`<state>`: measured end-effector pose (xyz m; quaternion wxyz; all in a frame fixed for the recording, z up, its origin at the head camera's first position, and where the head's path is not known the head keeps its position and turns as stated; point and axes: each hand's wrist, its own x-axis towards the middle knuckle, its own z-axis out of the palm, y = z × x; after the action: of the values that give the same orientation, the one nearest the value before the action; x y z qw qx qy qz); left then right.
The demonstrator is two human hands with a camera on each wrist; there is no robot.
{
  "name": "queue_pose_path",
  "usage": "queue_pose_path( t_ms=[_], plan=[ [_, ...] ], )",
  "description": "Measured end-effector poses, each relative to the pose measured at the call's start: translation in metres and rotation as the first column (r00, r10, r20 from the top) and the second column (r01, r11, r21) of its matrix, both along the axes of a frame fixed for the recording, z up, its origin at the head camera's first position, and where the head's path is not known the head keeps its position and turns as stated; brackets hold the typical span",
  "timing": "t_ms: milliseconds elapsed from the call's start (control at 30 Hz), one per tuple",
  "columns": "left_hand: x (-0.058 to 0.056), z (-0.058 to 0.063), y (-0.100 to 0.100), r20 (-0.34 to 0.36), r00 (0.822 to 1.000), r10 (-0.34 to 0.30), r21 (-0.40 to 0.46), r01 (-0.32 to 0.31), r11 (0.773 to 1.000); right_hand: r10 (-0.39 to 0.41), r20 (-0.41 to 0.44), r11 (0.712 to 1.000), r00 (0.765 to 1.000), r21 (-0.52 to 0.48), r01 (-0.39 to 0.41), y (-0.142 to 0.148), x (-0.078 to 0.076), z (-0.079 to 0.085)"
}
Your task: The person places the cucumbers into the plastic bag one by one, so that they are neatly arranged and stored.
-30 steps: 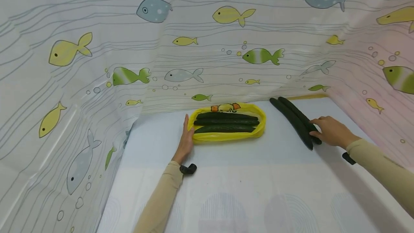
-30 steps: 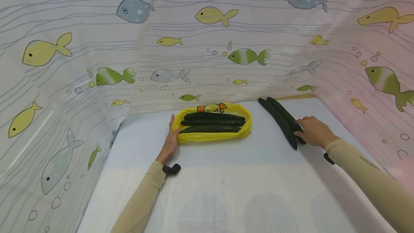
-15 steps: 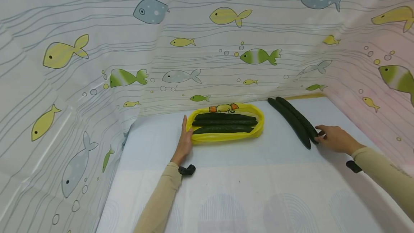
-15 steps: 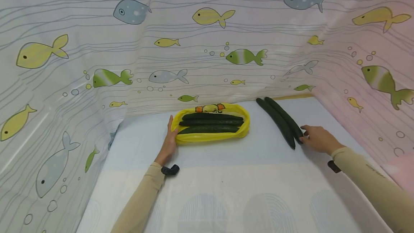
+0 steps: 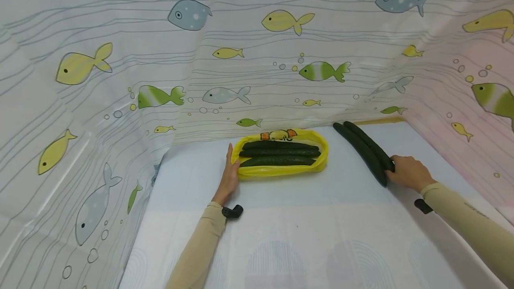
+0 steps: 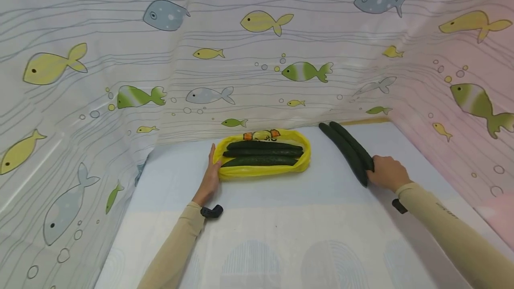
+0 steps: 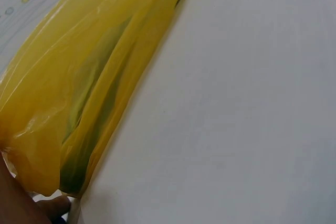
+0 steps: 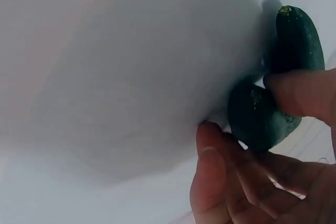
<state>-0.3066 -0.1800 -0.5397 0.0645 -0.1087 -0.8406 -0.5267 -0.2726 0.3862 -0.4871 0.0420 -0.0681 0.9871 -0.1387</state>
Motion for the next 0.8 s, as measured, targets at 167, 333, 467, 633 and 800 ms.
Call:
queue_pose_path(
  t_ms=[167, 333, 467, 633, 800],
  plan=[
    [0.001, -0.002, 0.001, 0.002, 1.0, -0.001, 0.003, 0.001, 1.0, -0.038, 0.006, 0.999, 0.999, -0.006, 0.038, -0.003, -0.001, 0.0],
    [0.001, -0.001, 0.001, 0.008, 1.0, 0.005, -0.001, -0.005, 1.0, -0.051, 0.003, 0.999, 0.999, -0.005, 0.051, -0.005, -0.003, 0.002],
    [0.0, -0.002, 0.001, -0.003, 1.0, 0.004, -0.006, -0.004, 1.0, -0.071, 0.013, 0.997, 0.997, -0.011, 0.071, -0.002, -0.004, 0.003],
    [0.001, -0.003, 0.001, -0.004, 1.0, 0.002, -0.003, -0.002, 1.0, -0.098, 0.024, 0.995, 0.995, -0.004, 0.098, 0.007, -0.007, 0.003],
    [0.001, -0.003, 0.001, 0.0, 1.0, 0.005, -0.002, -0.005, 1.0, -0.134, 0.039, 0.991, 0.99, 0.004, 0.134, 0.016, -0.009, 0.005]
  ],
)
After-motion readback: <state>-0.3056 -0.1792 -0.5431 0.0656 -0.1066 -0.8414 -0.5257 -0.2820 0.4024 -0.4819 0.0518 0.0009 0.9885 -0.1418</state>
